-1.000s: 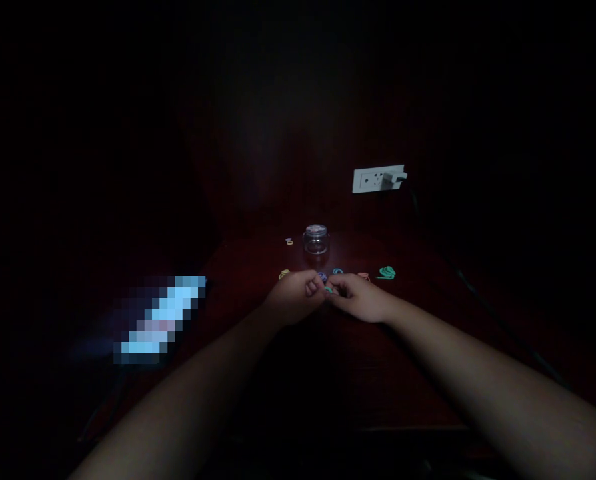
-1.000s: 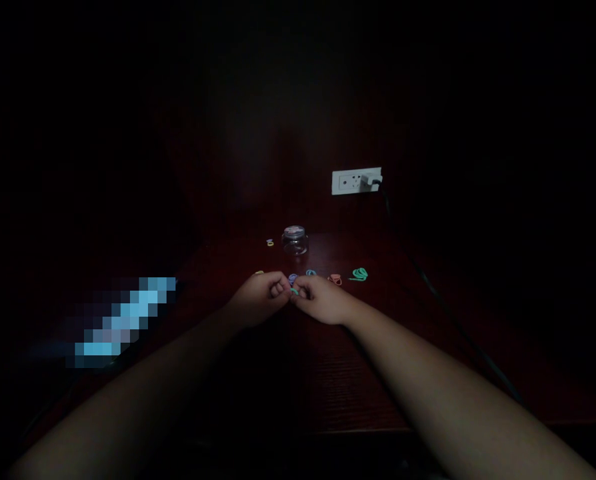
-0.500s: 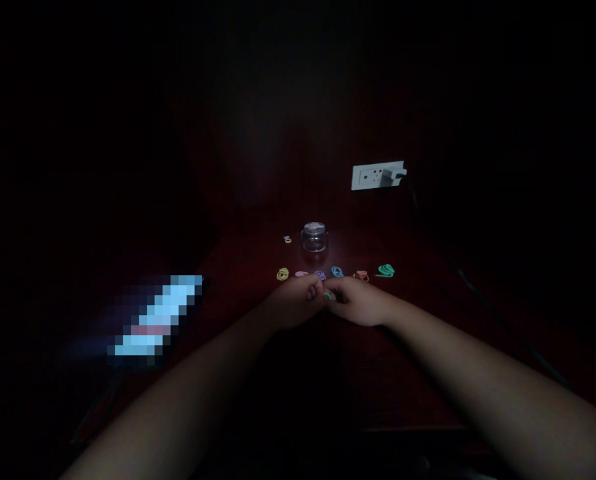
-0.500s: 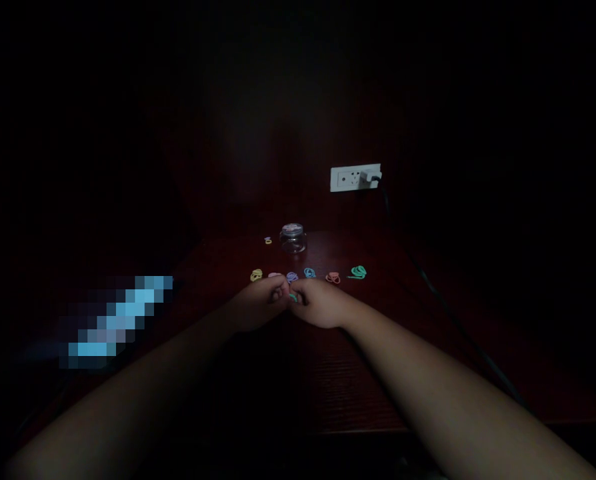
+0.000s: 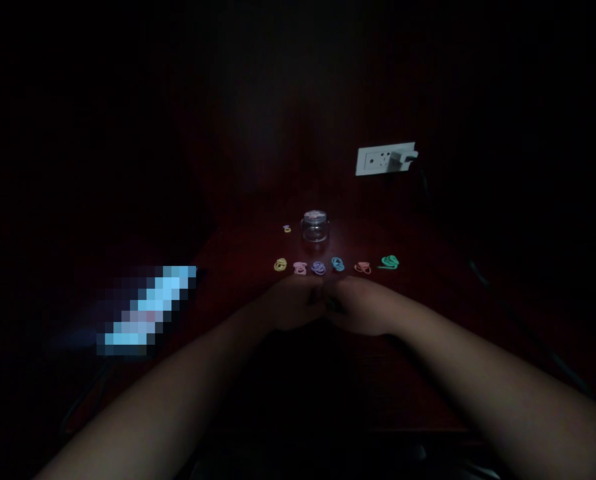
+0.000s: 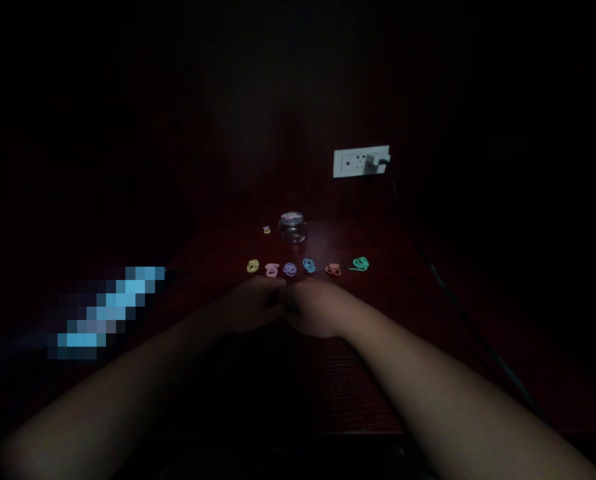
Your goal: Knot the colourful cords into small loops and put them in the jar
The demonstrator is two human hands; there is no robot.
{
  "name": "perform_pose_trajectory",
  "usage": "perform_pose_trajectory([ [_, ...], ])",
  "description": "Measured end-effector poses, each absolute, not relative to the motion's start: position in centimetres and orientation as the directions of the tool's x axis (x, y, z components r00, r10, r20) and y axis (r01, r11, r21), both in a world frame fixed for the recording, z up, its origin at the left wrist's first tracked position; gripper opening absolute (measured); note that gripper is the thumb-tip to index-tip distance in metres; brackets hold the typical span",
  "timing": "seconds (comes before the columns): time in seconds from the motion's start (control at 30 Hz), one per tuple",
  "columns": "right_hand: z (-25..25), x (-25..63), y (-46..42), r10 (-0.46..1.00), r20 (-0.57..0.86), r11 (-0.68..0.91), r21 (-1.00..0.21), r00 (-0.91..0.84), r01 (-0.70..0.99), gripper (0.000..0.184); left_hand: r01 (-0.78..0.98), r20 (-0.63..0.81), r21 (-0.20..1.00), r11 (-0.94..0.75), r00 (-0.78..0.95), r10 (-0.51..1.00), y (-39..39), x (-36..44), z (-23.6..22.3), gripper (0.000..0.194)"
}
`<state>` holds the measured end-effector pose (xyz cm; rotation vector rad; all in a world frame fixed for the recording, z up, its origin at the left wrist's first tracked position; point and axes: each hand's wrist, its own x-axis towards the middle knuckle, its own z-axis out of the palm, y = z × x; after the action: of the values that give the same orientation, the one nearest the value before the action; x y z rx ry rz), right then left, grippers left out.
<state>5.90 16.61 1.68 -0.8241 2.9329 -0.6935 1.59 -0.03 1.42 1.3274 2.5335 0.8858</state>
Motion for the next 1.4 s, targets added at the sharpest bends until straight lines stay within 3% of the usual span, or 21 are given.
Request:
perform_pose_trajectory([
  [0.13,1.3,5.1,16.5,-0.444,0.176,0.723,-0.509,-0.879,-0.467,0.02,0.702,0.208,0.539,0.465,-0.646,0.735,0.1,1.0,1.4,0.014],
  [0.3,0.8,4.5,16.4,-0.319,0.281,0.715,-0.556,-0.905,-0.425,0.007,0.662,0.313,0.53,0.53,-0.734,0.603,0.3,0.4,1.5,0.014],
  [0.47,0.8,4.1,16.6,-0.237,0.362,0.647,-0.633,-0.902,-0.424,0.005,0.557,0.284,0.689,0.464,-0.796,0.534,0.5,0.3,1.5,0.008],
  [0.57,0.7,3.8,16.8,-0.232,0.356,0.594,-0.685,-0.905,-0.422,0.005,0.545,0.299,0.743,0.388,-0.789,0.536,0.6,0.2,1.3,0.008],
  [0.8,0.3,3.4,16.9,-0.237,0.323,0.528,-0.749,-0.916,-0.4,0.008,0.602,0.366,0.703,0.378,-0.762,0.534,0.4,-0.2,0.5,0.013],
  [1.4,0.0,3.3,17.1,-0.274,0.319,0.475,-0.775,-0.907,-0.416,0.012,0.63,0.361,0.647,0.43,-0.75,0.555,0.5,-0.3,0.3,0.02],
])
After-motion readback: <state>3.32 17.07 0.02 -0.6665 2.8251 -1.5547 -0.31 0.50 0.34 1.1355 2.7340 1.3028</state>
